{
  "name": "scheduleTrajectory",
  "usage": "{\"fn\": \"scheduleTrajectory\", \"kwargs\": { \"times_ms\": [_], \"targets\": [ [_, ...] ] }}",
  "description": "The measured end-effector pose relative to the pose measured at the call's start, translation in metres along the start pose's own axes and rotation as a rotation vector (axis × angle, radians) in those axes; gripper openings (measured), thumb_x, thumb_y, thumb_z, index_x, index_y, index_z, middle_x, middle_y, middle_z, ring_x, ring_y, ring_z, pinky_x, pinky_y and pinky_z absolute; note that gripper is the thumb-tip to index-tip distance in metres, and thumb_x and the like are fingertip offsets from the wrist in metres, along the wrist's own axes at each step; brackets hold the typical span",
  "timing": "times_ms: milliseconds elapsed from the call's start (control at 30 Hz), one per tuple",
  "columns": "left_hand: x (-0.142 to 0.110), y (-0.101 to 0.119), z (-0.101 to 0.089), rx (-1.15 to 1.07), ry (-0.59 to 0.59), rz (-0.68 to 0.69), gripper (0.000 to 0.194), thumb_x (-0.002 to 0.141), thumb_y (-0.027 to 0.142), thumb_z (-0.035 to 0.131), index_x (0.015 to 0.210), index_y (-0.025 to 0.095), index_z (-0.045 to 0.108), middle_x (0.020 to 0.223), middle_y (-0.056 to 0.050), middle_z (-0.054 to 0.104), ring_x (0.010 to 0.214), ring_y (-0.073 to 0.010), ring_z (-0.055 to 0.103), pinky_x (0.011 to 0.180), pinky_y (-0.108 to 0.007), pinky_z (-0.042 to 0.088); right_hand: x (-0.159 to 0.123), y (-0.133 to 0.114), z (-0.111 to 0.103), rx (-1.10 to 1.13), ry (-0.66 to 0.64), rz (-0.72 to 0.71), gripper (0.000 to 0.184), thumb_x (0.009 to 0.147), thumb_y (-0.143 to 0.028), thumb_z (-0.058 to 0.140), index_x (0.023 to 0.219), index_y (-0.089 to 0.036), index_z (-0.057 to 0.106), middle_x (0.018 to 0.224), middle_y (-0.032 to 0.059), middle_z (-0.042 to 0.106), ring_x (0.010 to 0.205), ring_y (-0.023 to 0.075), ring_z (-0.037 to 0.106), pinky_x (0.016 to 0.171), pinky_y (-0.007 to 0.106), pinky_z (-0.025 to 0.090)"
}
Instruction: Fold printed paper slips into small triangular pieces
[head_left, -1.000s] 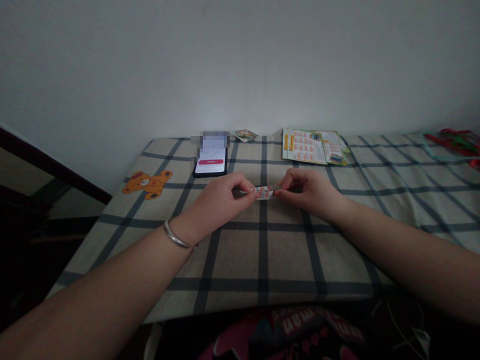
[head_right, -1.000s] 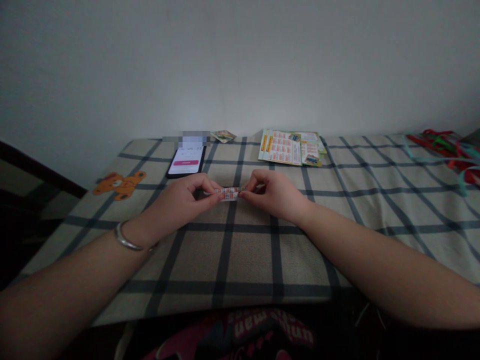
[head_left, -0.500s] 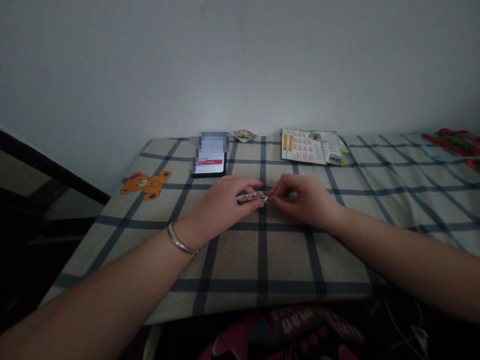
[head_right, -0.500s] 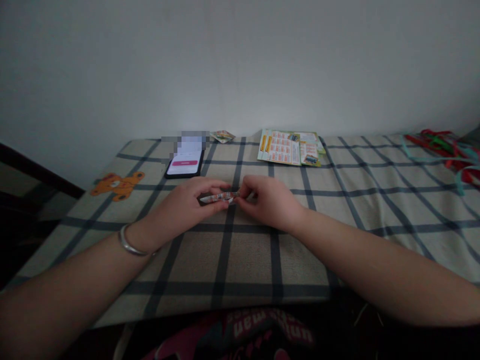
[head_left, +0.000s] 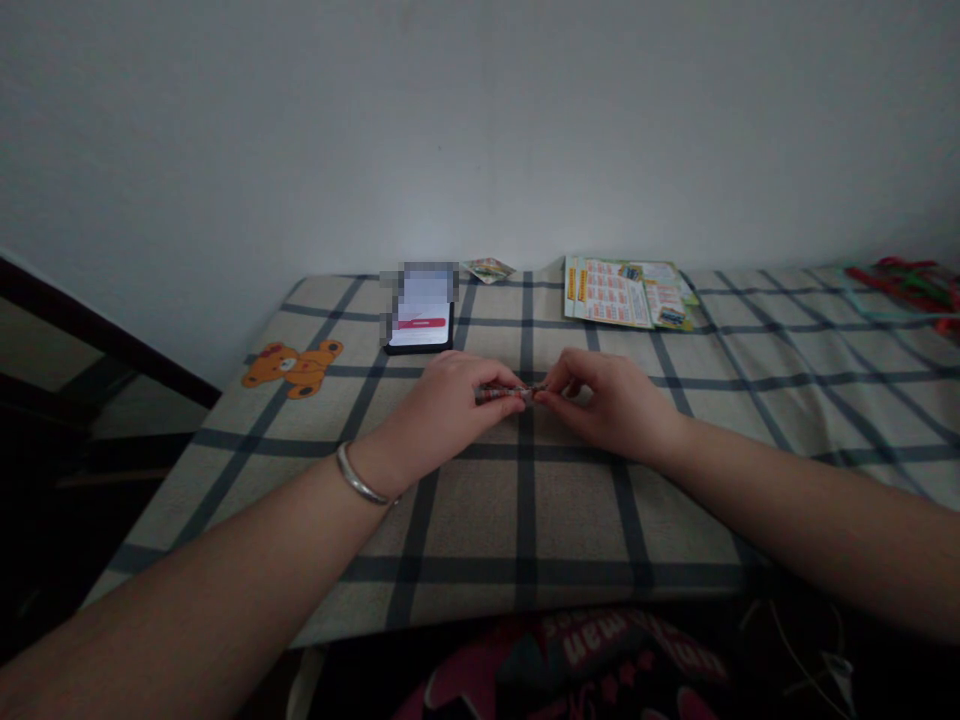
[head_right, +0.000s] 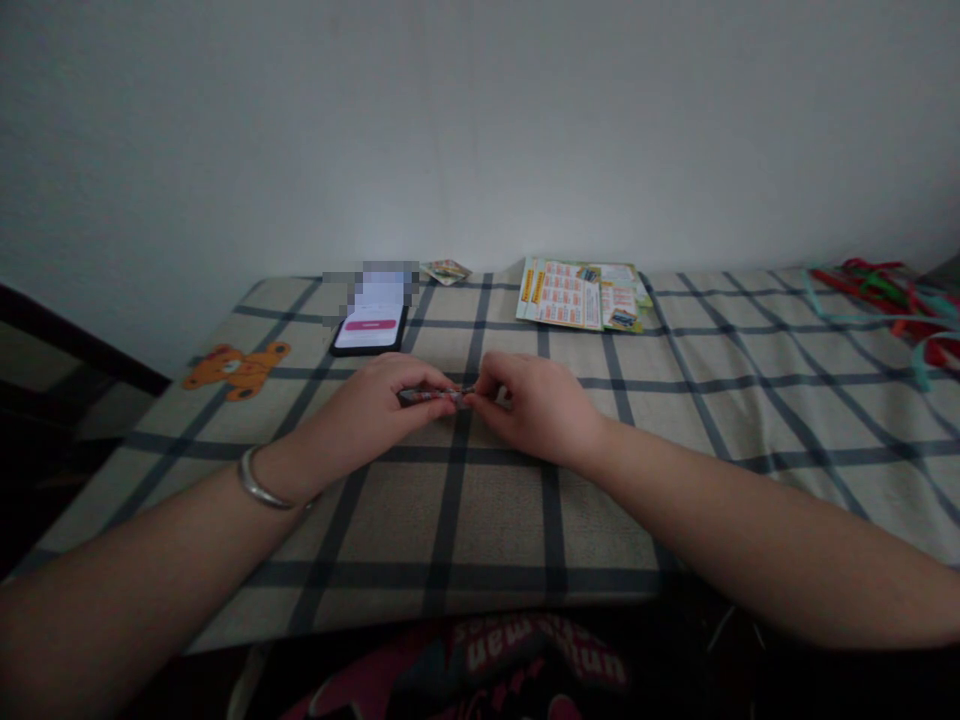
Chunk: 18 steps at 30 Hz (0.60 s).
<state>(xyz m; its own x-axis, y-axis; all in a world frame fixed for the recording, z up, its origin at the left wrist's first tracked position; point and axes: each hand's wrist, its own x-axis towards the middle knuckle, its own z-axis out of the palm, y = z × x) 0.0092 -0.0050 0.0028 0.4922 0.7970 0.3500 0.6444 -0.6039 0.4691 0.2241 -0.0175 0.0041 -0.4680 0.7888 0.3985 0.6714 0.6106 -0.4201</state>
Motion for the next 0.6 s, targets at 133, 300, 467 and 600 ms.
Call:
{"fn": "scheduleTrajectory", "kwargs": {
  "times_ms": [133,300,467,600],
  "targets": [
    [0.0001,0.0037,-0.0028,-0.014,-0.015,-0.029,0.007,0.081,0.027,0.071,0.087,0.024,0.072,0.085,0.001,0.072,0.084,-0.0181,0.064,0.079,-0.034,0.046,-0.0008,0.0007,0.0007,0.010,0.017,0.030,0.013,0.084,-0.030,0.062,0.078,-0.020,0.057,0.070,-0.0001,0.066,0.061,0.0123,0.057,0.054,0.025,0.038],
    [-0.0020,0.0058,-0.0031,-0.105,-0.027,-0.071,0.005,0.082,0.024,0.069,0.087,0.024,0.071,0.084,0.003,0.072,0.080,-0.0151,0.064,0.070,-0.028,0.045,-0.0004,-0.0010,0.0018,0.012,0.018,0.064,0.014,0.083,-0.031,0.062,0.080,-0.020,0.055,0.069,-0.0005,0.065,0.060,0.0124,0.058,0.053,0.024,0.037],
    [-0.0035,0.0056,-0.0001,-0.120,-0.043,-0.076,0.004,0.082,0.021,0.069,0.086,0.022,0.069,0.081,0.004,0.070,0.076,-0.0131,0.063,0.066,-0.026,0.043,0.0033,-0.0007,0.0035,0.053,-0.060,0.069,0.017,0.082,-0.030,0.064,0.093,-0.019,0.058,0.079,0.0012,0.067,0.066,0.0132,0.060,0.058,0.024,0.041],
    [-0.0030,0.0057,0.0009,-0.015,-0.033,-0.010,0.006,0.083,0.023,0.069,0.088,0.022,0.068,0.083,0.003,0.070,0.080,-0.0156,0.062,0.071,-0.029,0.042,0.0051,0.0009,0.0038,-0.009,-0.136,0.019,0.011,0.086,-0.030,0.060,0.088,-0.019,0.062,0.079,0.0021,0.066,0.071,0.0154,0.059,0.061,0.026,0.039]
  ]
}}
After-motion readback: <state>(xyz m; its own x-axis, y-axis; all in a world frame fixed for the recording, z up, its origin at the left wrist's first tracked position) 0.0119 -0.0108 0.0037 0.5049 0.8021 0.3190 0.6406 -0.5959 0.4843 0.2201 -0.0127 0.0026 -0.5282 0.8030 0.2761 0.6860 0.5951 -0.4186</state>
